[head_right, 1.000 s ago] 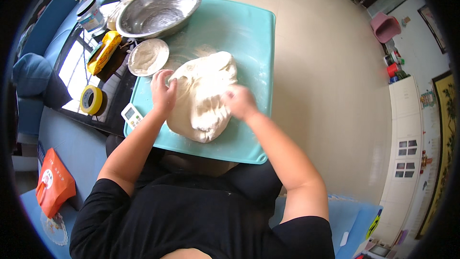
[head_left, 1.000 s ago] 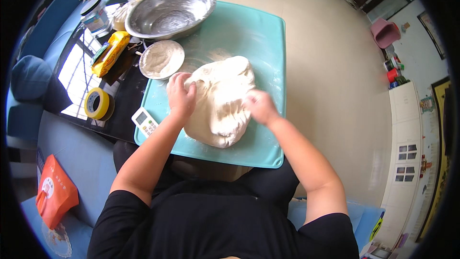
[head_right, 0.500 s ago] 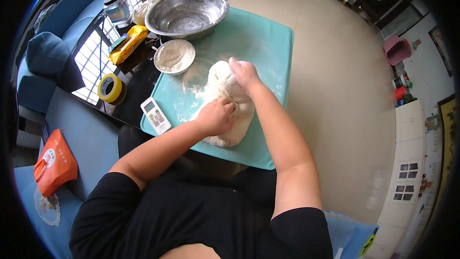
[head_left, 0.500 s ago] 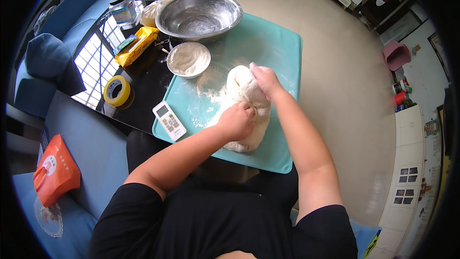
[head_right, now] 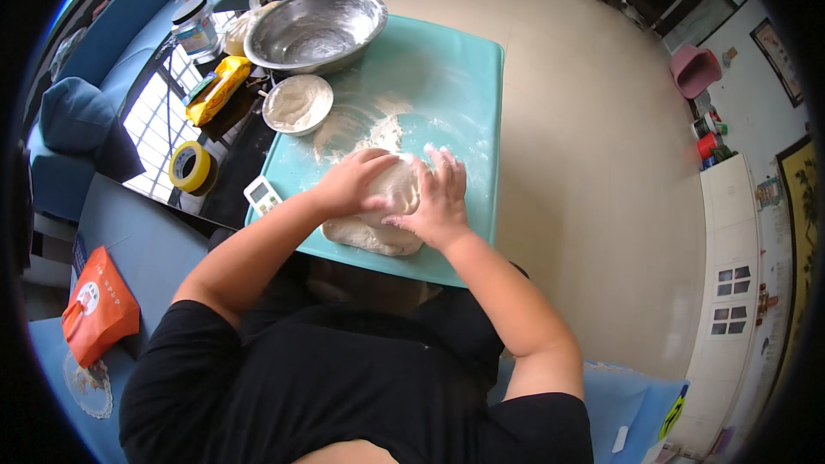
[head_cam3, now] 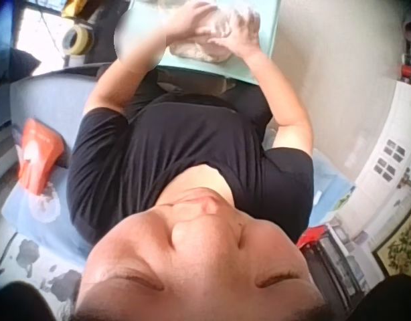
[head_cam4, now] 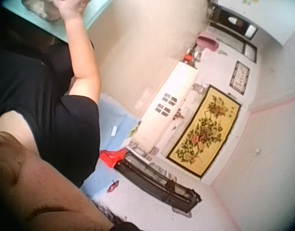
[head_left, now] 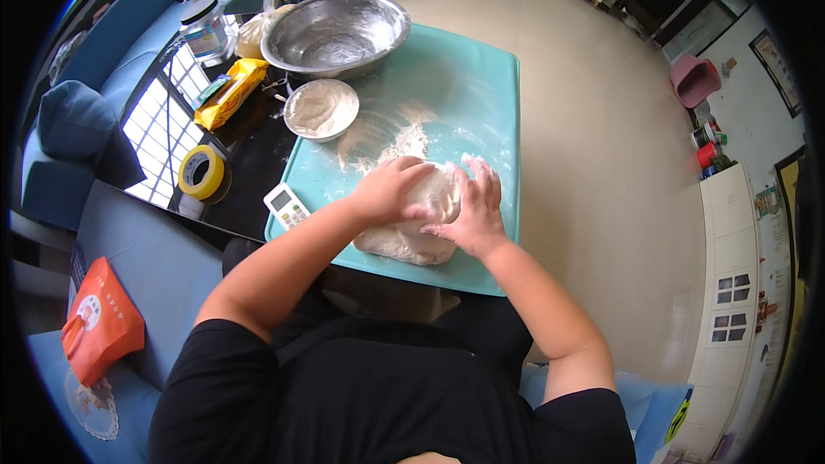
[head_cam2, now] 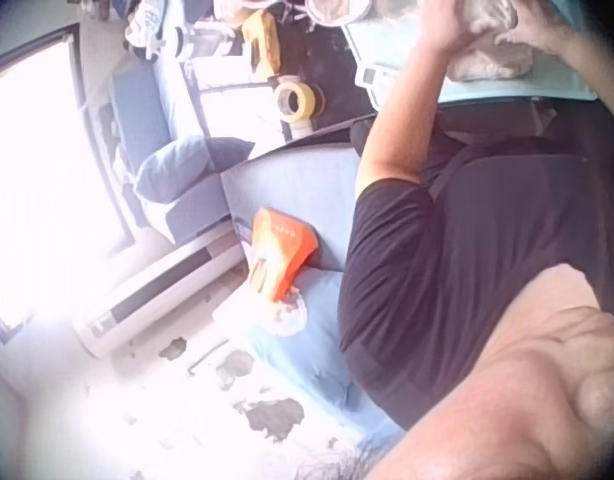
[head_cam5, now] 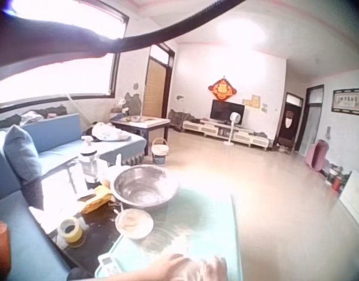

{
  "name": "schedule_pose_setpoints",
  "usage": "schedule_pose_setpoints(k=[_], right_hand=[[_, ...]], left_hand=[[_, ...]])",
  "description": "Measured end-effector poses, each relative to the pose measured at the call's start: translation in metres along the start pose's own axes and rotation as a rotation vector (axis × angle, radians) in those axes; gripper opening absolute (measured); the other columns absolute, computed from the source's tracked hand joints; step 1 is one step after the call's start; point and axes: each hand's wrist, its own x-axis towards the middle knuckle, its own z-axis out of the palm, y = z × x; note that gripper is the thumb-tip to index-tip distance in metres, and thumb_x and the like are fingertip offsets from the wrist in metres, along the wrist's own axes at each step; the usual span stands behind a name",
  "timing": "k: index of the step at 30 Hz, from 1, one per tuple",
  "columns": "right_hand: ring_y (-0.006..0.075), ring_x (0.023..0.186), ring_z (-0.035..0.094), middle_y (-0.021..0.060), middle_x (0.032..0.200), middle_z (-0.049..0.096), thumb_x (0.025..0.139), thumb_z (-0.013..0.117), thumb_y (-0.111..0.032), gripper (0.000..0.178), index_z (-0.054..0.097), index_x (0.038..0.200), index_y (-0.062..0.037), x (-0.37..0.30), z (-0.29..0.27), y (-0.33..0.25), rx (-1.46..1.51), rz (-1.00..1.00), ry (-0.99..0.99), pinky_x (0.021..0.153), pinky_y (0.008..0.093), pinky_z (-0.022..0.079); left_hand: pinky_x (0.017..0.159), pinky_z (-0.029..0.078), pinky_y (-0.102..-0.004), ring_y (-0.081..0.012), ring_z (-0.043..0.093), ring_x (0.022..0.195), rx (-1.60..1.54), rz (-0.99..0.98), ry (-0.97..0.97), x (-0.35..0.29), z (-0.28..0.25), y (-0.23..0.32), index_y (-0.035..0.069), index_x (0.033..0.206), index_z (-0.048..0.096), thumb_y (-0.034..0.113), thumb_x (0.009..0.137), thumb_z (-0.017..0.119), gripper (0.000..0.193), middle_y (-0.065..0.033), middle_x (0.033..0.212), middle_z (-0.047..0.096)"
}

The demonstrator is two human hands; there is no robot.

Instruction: The person kneads a large mass of dough on a light green cutting board. They repeatedly fold, press, and turn the dough by hand, occasionally adding flour from a nearby bowl to prevent sticking. The dough is worked into a cohesive, smooth ball throughout the clip.

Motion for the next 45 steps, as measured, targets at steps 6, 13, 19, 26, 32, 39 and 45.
schedule_pose_setpoints(k=[6, 13, 19, 26, 32, 39, 45], right_hand=[[0.0415, 0.136, 0.020, 0.0218, 0.146, 0.019, 0.057, 0.082, -0.047, 0.119, 0.013, 0.148, -0.0139, 0.018, 0.018, 0.009, 0.057, 0.169, -0.405, 0.114, 0.0463, 0.018], [0.0341, 0.126, 0.040, 0.0184, 0.134, 0.041, 0.064, 0.080, -0.038, 0.101, 0.025, 0.144, -0.0112, 0.105, 0.048, 0.057, 0.156, 0.325, -0.492, 0.107, 0.0378, 0.034], [0.0362, 0.105, 0.056, 0.0194, 0.117, 0.052, 0.076, 0.071, -0.030, 0.066, 0.039, 0.128, -0.0066, 0.125, 0.083, 0.084, -0.006, 0.318, -0.232, 0.092, 0.0410, 0.046], [0.0343, 0.104, 0.057, 0.0169, 0.116, 0.054, 0.077, 0.070, -0.031, 0.057, 0.044, 0.123, -0.0097, 0.135, 0.077, 0.061, -0.053, 0.528, -0.224, 0.089, 0.0415, 0.048], [0.0306, 0.121, 0.046, 0.0180, 0.126, 0.047, 0.069, 0.075, -0.033, 0.079, 0.039, 0.135, -0.0084, 0.069, -0.015, 0.047, 0.838, 0.439, -0.287, 0.100, 0.0396, 0.040], [0.0353, 0.138, 0.020, 0.0194, 0.146, 0.027, 0.058, 0.075, -0.063, 0.109, 0.029, 0.144, -0.0136, 0.045, -0.008, -0.005, 0.130, 0.302, -0.491, 0.112, 0.0489, 0.016], [0.0475, 0.133, 0.019, 0.0184, 0.144, 0.024, 0.049, 0.083, -0.054, 0.117, 0.025, 0.144, -0.0177, -0.009, 0.024, 0.009, -0.105, -0.008, -0.201, 0.109, 0.0583, 0.016]], left_hand=[[0.107, 0.030, -0.0484, -0.0397, 0.035, 0.126, 0.217, 0.010, -0.002, -0.028, 0.006, 0.001, 0.005, 0.136, 0.037, 0.036, 0.043, 0.088, 0.111, -0.0204, 0.137, 0.036], [0.096, 0.042, -0.0451, -0.0396, 0.047, 0.117, 0.259, -0.337, -0.063, 0.042, -0.002, -0.059, 0.018, 0.139, 0.034, 0.035, 0.054, 0.086, 0.101, -0.0160, 0.131, 0.043], [0.083, 0.050, -0.0412, -0.0338, 0.060, 0.098, 0.462, -0.357, -0.145, 0.091, -0.005, -0.095, 0.021, 0.133, 0.039, 0.033, 0.073, 0.074, 0.070, -0.0140, 0.112, 0.056], [0.082, 0.051, -0.0405, -0.0340, 0.059, 0.099, 0.630, -0.466, -0.012, 0.085, 0.003, -0.072, 0.022, 0.135, 0.039, 0.016, 0.081, 0.062, 0.060, -0.0128, 0.115, 0.054], [0.097, 0.043, -0.0413, -0.0345, 0.047, 0.116, -0.068, -0.316, -0.292, 0.039, -0.067, -0.027, 0.019, 0.136, 0.041, 0.029, 0.058, 0.084, 0.090, -0.0188, 0.127, 0.045], [0.101, 0.035, -0.0506, -0.0395, 0.035, 0.129, 0.094, -0.106, -0.137, 0.005, -0.011, -0.009, 0.016, 0.136, 0.042, 0.051, 0.043, 0.087, 0.108, -0.0140, 0.138, 0.040], [0.098, 0.036, -0.0484, -0.0339, 0.043, 0.121, 0.447, -0.007, 0.010, -0.030, 0.008, 0.005, 0.018, 0.132, 0.043, 0.041, 0.047, 0.085, 0.098, -0.0100, 0.131, 0.046]])
